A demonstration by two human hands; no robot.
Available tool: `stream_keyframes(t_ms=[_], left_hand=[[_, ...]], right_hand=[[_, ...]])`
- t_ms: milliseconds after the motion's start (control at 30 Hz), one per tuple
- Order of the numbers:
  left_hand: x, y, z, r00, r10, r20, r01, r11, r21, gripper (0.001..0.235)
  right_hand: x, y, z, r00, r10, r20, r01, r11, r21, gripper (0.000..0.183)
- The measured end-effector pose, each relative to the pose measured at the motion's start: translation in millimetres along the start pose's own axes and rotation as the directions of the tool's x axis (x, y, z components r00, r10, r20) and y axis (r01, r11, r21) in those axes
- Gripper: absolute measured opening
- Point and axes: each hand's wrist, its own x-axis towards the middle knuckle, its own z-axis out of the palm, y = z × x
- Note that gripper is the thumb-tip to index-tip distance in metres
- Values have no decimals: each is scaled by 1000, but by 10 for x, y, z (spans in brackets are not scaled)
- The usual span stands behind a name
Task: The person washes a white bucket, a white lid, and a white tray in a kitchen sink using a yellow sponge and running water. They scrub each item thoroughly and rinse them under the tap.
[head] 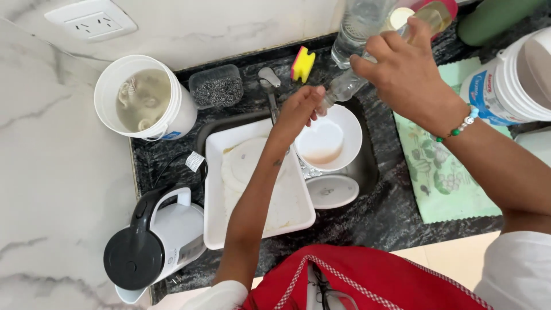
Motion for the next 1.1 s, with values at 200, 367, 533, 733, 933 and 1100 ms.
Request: stream_keyframes(t_ms=[200, 367, 533, 733, 933, 1100], left_hand=[[-290, 128, -108, 985, 165, 48, -170, 975, 144, 41], [-864, 300, -191, 983, 185, -25, -180, 974, 136, 61], [-1075, 92, -224, 882, 446, 154, -383, 867, -318, 94], [-1583, 588, 69, 846, 497, 194, -371, 810, -455, 46], [-1555, 624, 220, 865, 472, 172, -457, 881, -119, 55], [-1324, 473, 208, 868, 497, -16, -484, 853, 194, 67]], right_hand=[[26, -289, -313, 999, 5, -51, 0, 996, 85, 52], [-44, -548, -340, 929, 64, 366, -308, 681, 665, 47], [-525, -1434, -61, 958, -92, 273, -284, -466, 838, 60], [-683, -2304, -351, 975, -135, -176, -171, -964, -205, 80], [-981, -2051, -466, 967, -179, 178, -188, -981, 35, 62], [-808, -1929, -944, 856, 354, 376, -514, 503, 695, 55]])
